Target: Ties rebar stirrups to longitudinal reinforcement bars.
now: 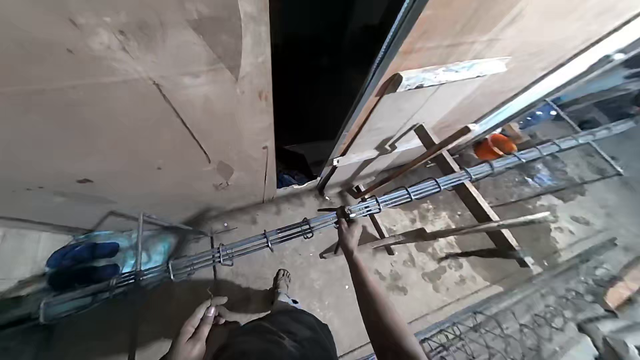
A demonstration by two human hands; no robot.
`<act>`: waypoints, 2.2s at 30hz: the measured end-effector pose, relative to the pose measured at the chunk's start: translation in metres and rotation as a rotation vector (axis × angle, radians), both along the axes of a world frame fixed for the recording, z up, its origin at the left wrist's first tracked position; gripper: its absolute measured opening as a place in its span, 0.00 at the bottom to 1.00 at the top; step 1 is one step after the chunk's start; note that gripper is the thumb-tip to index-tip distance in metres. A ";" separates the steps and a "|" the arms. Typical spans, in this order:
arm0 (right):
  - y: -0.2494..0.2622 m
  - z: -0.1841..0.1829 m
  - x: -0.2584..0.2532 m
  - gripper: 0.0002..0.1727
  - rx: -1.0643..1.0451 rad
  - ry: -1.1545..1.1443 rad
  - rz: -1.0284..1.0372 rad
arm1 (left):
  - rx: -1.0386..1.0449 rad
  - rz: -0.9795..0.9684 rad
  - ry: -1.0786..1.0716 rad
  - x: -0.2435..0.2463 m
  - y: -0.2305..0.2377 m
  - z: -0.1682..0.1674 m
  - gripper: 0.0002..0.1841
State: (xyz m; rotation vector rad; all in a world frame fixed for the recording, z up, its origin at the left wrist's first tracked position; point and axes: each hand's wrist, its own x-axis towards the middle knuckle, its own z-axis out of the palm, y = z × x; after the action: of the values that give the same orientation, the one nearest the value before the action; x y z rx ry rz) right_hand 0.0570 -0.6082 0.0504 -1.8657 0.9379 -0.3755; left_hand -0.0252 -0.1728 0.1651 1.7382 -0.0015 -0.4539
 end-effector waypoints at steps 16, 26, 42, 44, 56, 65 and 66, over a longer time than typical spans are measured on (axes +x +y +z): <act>0.118 0.036 -0.025 0.18 -0.161 -0.070 0.535 | -0.157 0.306 0.152 0.010 -0.019 -0.026 0.18; 0.245 0.038 -0.033 0.16 0.436 0.259 1.055 | -0.175 0.400 0.235 0.052 -0.026 -0.082 0.18; 0.281 -0.027 -0.003 0.19 0.059 0.682 0.679 | -0.191 0.769 0.893 0.104 0.039 -0.189 0.21; 0.281 -0.038 -0.002 0.19 0.037 0.672 0.715 | -0.271 0.886 0.885 0.105 0.034 -0.198 0.19; 0.295 -0.063 -0.063 0.14 0.250 0.310 0.771 | -0.319 0.962 0.686 0.091 0.022 -0.207 0.13; 0.339 -0.097 -0.067 0.20 0.628 0.581 0.756 | -0.207 0.821 0.648 0.091 0.029 -0.219 0.19; 0.342 -0.101 -0.067 0.20 0.464 0.607 0.804 | -0.148 0.744 0.650 0.090 0.032 -0.214 0.20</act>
State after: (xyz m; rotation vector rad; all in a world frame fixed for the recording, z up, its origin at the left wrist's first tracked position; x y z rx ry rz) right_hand -0.0096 -0.2658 -0.0506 -1.7577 0.5002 0.8614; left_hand 0.0645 -0.1406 -0.0490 1.2587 1.0131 -0.4212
